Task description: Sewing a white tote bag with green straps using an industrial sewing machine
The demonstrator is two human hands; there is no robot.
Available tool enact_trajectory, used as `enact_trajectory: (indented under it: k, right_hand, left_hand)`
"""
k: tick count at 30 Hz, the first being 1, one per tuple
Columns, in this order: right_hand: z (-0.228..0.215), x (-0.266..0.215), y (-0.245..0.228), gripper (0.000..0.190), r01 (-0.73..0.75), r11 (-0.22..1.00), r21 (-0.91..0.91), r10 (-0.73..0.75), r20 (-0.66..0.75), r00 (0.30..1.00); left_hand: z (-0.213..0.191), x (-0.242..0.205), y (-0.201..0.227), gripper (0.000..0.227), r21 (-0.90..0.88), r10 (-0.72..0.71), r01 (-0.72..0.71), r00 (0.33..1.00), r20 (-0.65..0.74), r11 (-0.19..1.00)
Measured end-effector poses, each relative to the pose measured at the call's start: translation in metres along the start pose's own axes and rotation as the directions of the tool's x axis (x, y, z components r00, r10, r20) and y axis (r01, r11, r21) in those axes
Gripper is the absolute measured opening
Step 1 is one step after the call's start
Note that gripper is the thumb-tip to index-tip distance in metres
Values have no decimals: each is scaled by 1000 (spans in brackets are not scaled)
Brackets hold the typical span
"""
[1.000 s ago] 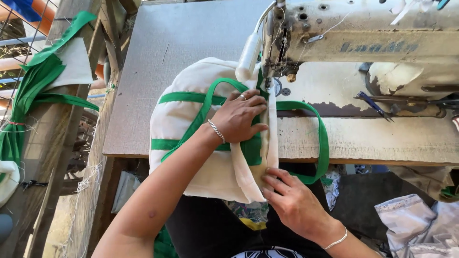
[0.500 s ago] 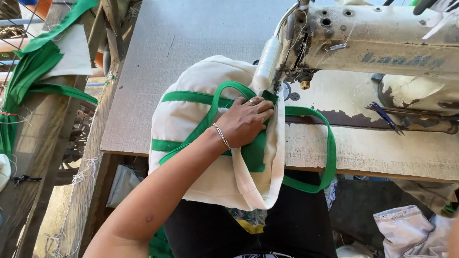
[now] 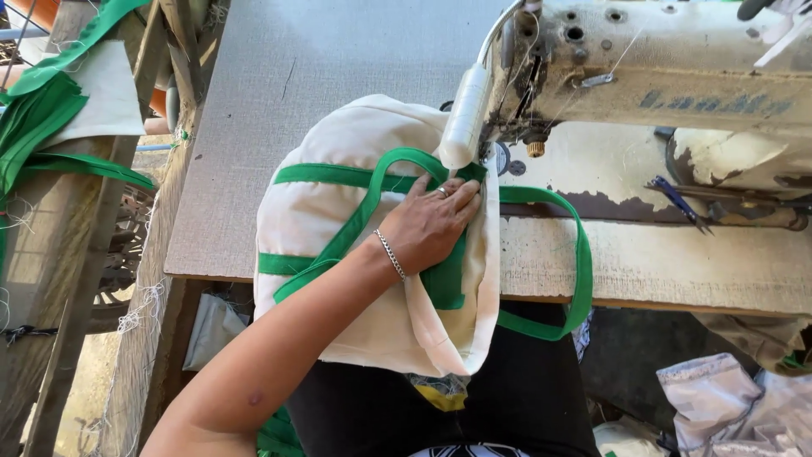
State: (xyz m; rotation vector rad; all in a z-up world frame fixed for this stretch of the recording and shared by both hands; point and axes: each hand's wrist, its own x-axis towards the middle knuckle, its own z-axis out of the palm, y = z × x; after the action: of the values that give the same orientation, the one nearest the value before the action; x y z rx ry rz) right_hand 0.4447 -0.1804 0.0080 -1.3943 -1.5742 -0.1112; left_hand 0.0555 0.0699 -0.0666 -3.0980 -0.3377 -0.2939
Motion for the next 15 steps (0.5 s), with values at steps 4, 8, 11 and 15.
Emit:
enact_trajectory:
  k: [4,8,11,15]
  right_hand:
    - [47,-4,-54,9,-36,996,-77,37,10,999]
    - [97,13,-99,8,-37,986,-160,40,13,999]
    - [142,22,-125,11,-41,983,-179,49,38,998]
    - [191,24,-158,18,-80,975,-206,91,42,995]
  left_hand:
    - [-16,-1,-3,50,-11,1,-1,999,42,1000]
    - [-28,2,-13,60,-79,-75,87,988,138,993]
    - [-38,4,-17,56,-122,-55,69,992,114,990]
    - [-40,6,-20,43,-139,-35,40,998,44,989]
